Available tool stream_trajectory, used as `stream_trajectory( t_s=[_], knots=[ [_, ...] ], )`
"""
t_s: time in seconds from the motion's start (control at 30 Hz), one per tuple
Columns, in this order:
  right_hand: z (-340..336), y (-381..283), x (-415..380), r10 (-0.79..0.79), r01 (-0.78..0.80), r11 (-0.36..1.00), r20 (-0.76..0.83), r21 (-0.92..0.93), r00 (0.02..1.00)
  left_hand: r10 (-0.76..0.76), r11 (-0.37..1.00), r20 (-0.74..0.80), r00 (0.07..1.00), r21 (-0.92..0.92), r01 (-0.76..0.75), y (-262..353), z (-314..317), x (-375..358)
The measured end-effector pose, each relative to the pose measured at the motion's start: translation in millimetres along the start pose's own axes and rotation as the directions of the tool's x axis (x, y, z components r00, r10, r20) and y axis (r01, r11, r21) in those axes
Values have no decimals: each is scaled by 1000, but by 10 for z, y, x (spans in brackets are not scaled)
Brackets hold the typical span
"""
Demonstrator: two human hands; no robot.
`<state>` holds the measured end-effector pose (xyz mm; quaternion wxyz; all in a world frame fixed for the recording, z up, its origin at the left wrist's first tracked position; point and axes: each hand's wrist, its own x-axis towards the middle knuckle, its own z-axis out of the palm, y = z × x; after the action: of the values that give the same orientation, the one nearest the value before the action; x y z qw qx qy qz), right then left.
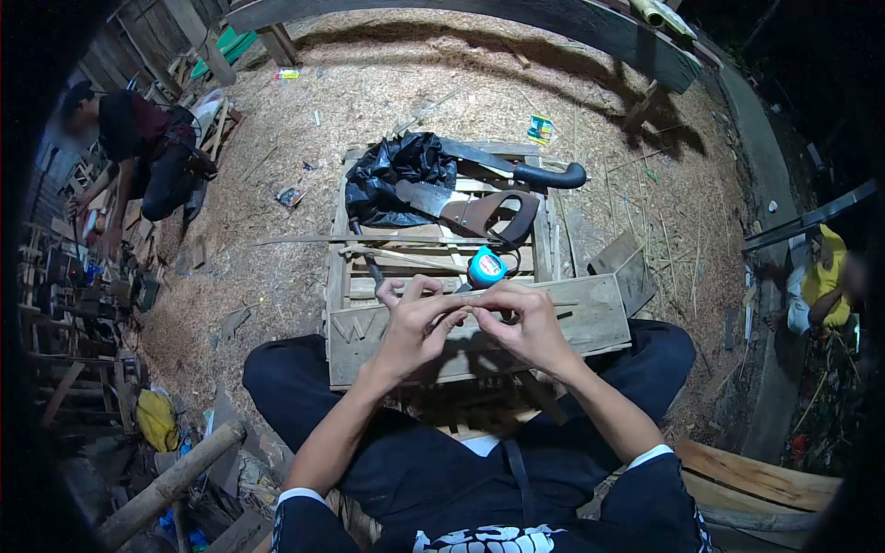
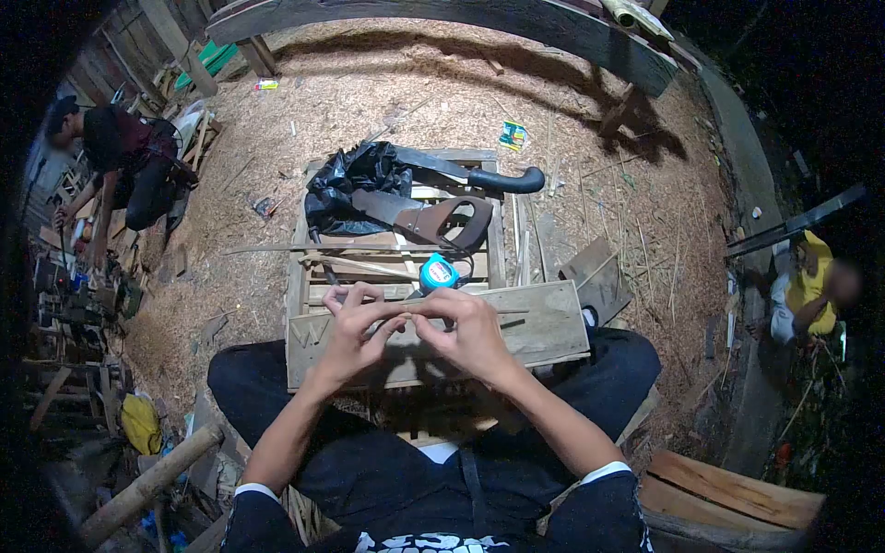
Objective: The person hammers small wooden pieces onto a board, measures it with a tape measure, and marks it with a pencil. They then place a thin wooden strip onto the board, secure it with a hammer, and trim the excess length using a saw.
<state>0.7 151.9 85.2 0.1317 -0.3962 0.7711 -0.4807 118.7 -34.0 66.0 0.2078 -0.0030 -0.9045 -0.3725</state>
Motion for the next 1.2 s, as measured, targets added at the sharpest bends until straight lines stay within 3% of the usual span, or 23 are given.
stream_trajectory(
  t_s=[0.23,0.63,1.2],
  knots=[
    [-40,-27,-7,72,-74,996,40,46,997,26,999,11,1000,23,-27,6,20,-1],
    [-21,-36,-36,-16,16,1000,-25,-21,1000,-72,997,23,997,-35,73,-40,73,-43],
    [59,97,-35,86,-82,991,-36,109,996,116,985,-8,993,132,-114,10,63,-4]
  ],
)
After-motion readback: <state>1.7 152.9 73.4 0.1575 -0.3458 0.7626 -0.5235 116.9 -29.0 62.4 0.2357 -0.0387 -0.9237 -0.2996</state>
